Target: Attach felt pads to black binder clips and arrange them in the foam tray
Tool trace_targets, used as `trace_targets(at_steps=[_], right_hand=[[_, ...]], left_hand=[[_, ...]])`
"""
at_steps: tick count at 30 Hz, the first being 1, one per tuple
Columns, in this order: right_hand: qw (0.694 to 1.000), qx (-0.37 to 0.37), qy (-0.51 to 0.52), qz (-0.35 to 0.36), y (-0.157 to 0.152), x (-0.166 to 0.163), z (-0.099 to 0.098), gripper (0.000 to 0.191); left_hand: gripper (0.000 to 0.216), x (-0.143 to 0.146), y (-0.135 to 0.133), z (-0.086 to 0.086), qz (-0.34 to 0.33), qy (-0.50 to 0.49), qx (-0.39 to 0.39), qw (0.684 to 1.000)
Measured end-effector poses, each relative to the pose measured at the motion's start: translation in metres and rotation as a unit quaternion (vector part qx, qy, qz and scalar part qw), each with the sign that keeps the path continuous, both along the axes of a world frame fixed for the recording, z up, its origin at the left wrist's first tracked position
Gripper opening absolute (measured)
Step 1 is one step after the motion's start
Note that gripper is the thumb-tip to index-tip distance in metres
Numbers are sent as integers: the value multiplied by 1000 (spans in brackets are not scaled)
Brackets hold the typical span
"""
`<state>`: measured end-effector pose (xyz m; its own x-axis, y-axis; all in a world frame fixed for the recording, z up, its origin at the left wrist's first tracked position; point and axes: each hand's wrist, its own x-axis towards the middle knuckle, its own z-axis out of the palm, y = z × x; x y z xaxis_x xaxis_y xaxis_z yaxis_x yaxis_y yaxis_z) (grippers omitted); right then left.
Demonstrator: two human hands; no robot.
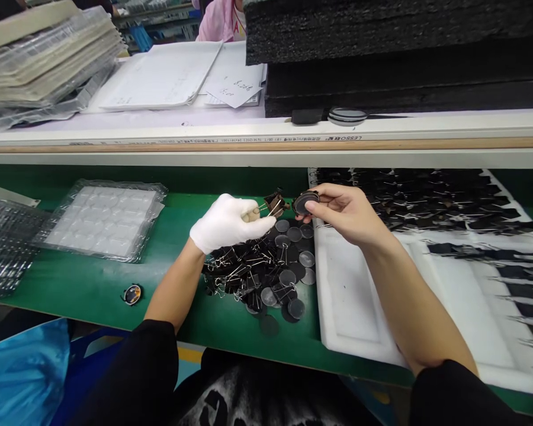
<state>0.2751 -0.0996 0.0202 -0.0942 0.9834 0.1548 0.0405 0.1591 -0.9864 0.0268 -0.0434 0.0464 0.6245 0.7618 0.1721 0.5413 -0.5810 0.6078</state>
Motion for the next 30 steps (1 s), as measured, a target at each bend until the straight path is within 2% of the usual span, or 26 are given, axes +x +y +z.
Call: trace_targets(at_steps=[9, 13, 17, 25, 30], right_hand=[[994, 62, -41, -75, 8, 21, -5, 34], [995, 72, -62, -35, 7, 27, -2, 31], [995, 73, -51, -35, 6, 27, -1, 32], [995, 68, -63, 24, 8, 27, -6, 29], [995, 65, -67, 28, 8, 25, -6, 32]], left_hand=[[52, 15, -4, -20, -38, -2, 86, 996], [53, 18, -5, -30, -54, 25, 124, 991], [54, 21, -6, -36, -70, 34, 147, 986], [50, 24, -7, -39, -104, 53, 144, 983], [47, 25, -10, -34, -66, 61, 105, 990]])
